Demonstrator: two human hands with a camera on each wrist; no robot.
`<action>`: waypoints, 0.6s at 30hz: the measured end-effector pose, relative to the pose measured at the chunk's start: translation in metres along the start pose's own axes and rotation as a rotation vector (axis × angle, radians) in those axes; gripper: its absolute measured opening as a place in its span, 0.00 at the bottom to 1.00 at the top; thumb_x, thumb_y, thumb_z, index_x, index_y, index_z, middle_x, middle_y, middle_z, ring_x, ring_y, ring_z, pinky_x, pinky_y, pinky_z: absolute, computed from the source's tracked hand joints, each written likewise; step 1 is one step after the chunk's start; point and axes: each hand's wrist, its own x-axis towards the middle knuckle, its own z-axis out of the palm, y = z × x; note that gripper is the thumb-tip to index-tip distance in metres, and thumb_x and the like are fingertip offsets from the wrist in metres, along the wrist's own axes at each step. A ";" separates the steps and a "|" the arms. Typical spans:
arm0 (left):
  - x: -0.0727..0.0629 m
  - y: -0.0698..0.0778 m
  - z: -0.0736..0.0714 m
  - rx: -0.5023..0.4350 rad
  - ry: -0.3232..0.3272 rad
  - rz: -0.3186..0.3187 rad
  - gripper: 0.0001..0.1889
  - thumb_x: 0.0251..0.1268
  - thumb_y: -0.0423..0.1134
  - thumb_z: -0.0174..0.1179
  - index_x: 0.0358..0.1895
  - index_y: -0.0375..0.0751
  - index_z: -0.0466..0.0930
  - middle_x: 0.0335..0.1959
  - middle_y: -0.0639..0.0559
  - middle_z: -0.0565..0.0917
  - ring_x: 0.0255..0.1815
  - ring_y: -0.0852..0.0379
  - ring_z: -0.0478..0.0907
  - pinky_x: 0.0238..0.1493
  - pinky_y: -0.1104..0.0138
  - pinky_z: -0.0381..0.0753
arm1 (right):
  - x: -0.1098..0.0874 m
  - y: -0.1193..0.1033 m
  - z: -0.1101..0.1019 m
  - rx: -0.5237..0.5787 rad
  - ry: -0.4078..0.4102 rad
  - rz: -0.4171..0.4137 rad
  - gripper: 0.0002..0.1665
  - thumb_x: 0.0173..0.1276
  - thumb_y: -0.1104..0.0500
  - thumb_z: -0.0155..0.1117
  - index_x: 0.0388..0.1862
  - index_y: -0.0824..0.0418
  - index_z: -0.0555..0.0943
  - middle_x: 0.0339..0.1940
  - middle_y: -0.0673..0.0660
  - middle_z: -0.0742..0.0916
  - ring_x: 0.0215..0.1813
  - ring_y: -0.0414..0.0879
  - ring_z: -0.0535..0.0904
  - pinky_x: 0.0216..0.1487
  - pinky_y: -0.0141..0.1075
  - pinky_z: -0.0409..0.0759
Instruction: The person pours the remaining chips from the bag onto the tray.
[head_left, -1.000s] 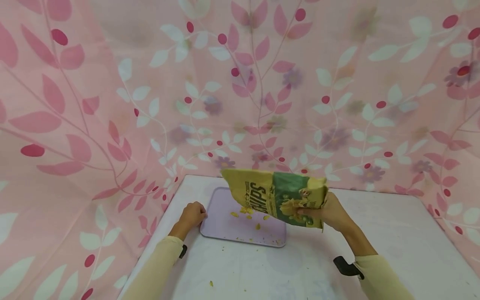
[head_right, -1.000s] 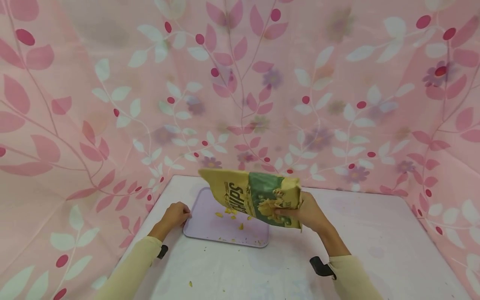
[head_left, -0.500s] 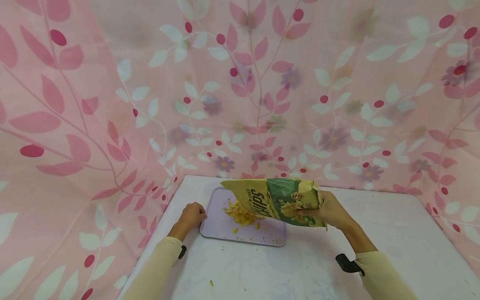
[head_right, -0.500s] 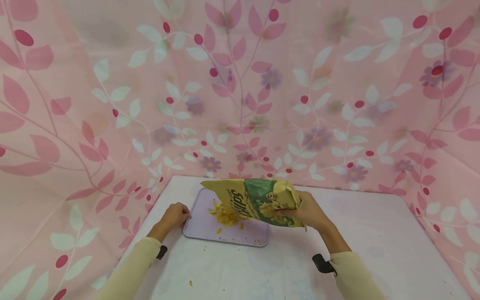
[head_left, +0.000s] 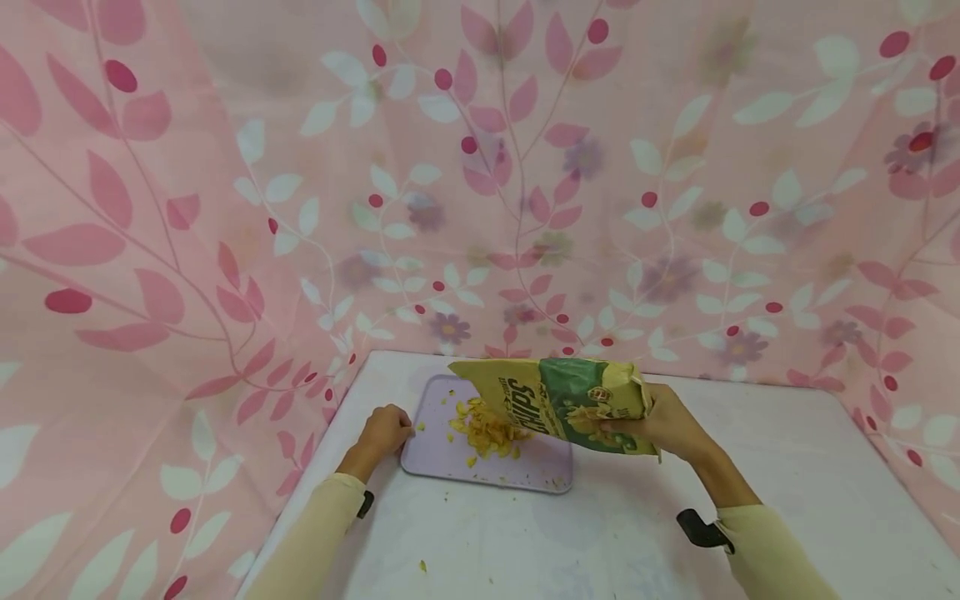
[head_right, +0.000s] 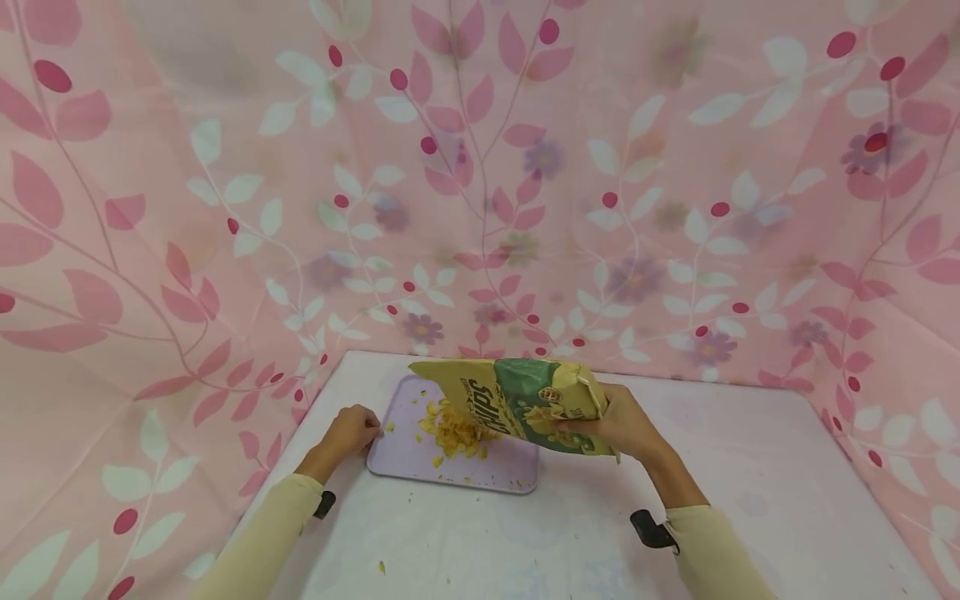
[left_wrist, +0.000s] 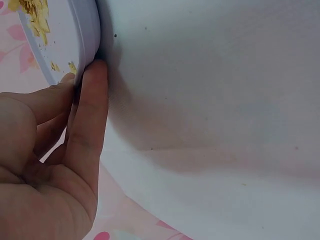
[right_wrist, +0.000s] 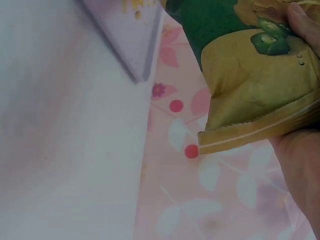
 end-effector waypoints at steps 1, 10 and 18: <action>0.000 0.000 0.000 -0.003 0.004 0.002 0.03 0.58 0.31 0.68 0.32 0.34 0.85 0.26 0.49 0.82 0.23 0.58 0.78 0.27 0.65 0.78 | 0.000 0.001 0.000 -0.014 -0.007 0.005 0.29 0.51 0.55 0.80 0.53 0.58 0.81 0.44 0.54 0.88 0.45 0.44 0.84 0.46 0.37 0.81; 0.000 -0.003 0.000 -0.038 -0.002 0.020 0.19 0.59 0.31 0.67 0.55 0.36 0.81 0.25 0.50 0.84 0.21 0.59 0.78 0.28 0.64 0.76 | -0.003 -0.005 -0.007 0.050 0.037 -0.025 0.32 0.51 0.59 0.80 0.56 0.59 0.79 0.45 0.56 0.87 0.46 0.46 0.84 0.45 0.39 0.82; -0.003 -0.002 0.002 -0.067 -0.009 -0.017 0.20 0.60 0.31 0.66 0.58 0.34 0.80 0.27 0.49 0.85 0.20 0.60 0.78 0.25 0.67 0.76 | -0.003 0.002 -0.001 -0.019 0.009 0.040 0.30 0.50 0.53 0.81 0.52 0.59 0.82 0.43 0.54 0.88 0.44 0.44 0.85 0.44 0.36 0.82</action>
